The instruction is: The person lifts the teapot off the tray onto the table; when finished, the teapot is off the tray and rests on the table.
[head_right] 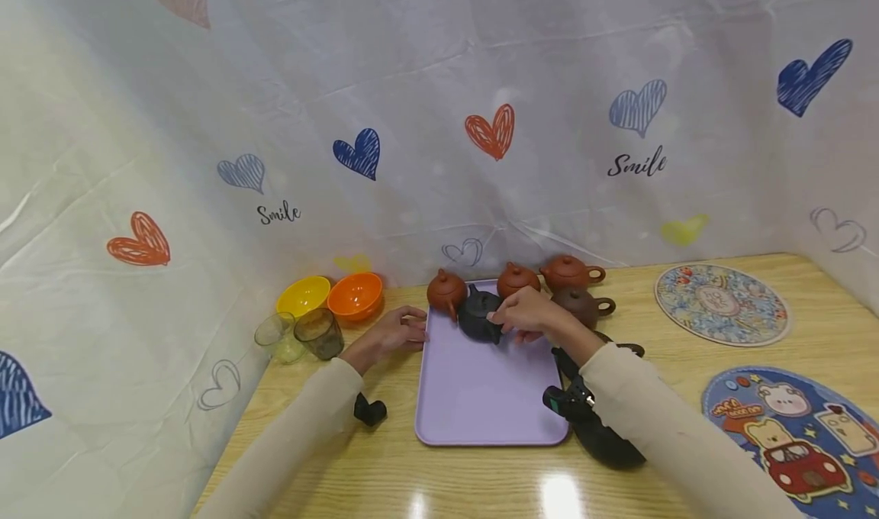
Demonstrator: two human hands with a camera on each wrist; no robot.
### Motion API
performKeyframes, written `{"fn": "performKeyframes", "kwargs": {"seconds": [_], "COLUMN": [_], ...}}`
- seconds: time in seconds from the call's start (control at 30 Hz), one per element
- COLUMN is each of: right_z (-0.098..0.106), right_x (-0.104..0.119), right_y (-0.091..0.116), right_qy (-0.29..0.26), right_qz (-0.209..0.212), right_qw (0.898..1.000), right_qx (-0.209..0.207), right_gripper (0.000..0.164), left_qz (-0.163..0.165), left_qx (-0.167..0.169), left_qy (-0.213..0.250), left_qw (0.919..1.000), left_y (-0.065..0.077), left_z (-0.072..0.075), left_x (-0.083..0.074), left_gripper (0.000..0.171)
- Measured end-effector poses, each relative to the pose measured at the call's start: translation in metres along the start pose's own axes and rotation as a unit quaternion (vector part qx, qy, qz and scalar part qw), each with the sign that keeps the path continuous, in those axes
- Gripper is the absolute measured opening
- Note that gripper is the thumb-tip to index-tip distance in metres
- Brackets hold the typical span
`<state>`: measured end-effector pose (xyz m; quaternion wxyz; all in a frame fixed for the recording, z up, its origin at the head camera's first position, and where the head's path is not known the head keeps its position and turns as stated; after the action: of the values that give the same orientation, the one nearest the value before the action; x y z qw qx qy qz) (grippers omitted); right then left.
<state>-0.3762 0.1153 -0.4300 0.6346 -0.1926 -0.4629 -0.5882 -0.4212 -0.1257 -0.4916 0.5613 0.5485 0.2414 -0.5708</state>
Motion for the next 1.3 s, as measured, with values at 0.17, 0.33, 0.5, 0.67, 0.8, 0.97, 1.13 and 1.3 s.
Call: {"fn": "performKeyframes", "kwargs": {"seconds": [0.17, 0.33, 0.5, 0.67, 0.8, 0.97, 1.13, 1.3], "right_z": [-0.002, -0.007, -0.013, -0.015, -0.016, -0.017, -0.016, -0.01], "right_x": [-0.003, -0.005, -0.01, -0.012, -0.012, -0.011, -0.011, -0.011], "right_y": [-0.005, -0.009, -0.012, -0.013, -0.013, -0.011, -0.008, -0.003], "right_qy": [0.001, 0.026, 0.046, 0.041, 0.035, 0.026, 0.011, -0.005], "right_qz": [-0.028, -0.03, -0.036, -0.048, -0.047, -0.038, -0.037, -0.034], "right_qw": [1.0, 0.999, 0.998, 0.998, 0.998, 0.999, 0.999, 0.999], "right_qx": [-0.012, -0.012, -0.01, -0.013, -0.013, -0.006, 0.0, 0.005], "right_gripper": [0.032, 0.033, 0.041, 0.042, 0.039, 0.035, 0.03, 0.033], "left_qz": [-0.005, -0.007, -0.005, -0.005, -0.009, -0.013, -0.016, -0.01], "left_qx": [0.002, 0.001, 0.0, 0.0, 0.001, 0.001, 0.0, -0.001], "left_qy": [0.004, 0.0, -0.003, -0.001, 0.0, 0.003, -0.002, -0.001], "left_qw": [1.0, 1.0, 1.0, 1.0, 1.0, 0.9999, 0.9999, 0.9999], "left_y": [0.0, 0.0, 0.0, 0.001, 0.002, 0.0, 0.0, 0.0], "left_z": [0.0, 0.0, 0.0, 0.0, -0.001, -0.002, -0.002, 0.0], "left_x": [-0.003, -0.004, -0.004, -0.005, -0.005, -0.004, -0.003, -0.001], "left_gripper": [0.047, 0.047, 0.046, 0.046, 0.046, 0.046, 0.047, 0.047]}}
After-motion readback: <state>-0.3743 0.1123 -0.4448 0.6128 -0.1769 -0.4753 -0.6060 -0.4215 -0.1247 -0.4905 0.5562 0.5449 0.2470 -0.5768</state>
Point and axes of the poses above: each hand's wrist, its own y-axis away from the middle knuckle, its own z-axis out of the back of the hand, x = y × z, the point moved 10 cm from there along -y, towards the middle knuckle, and after that the axes turned 1 degree about -z, right-handed, at the moved point
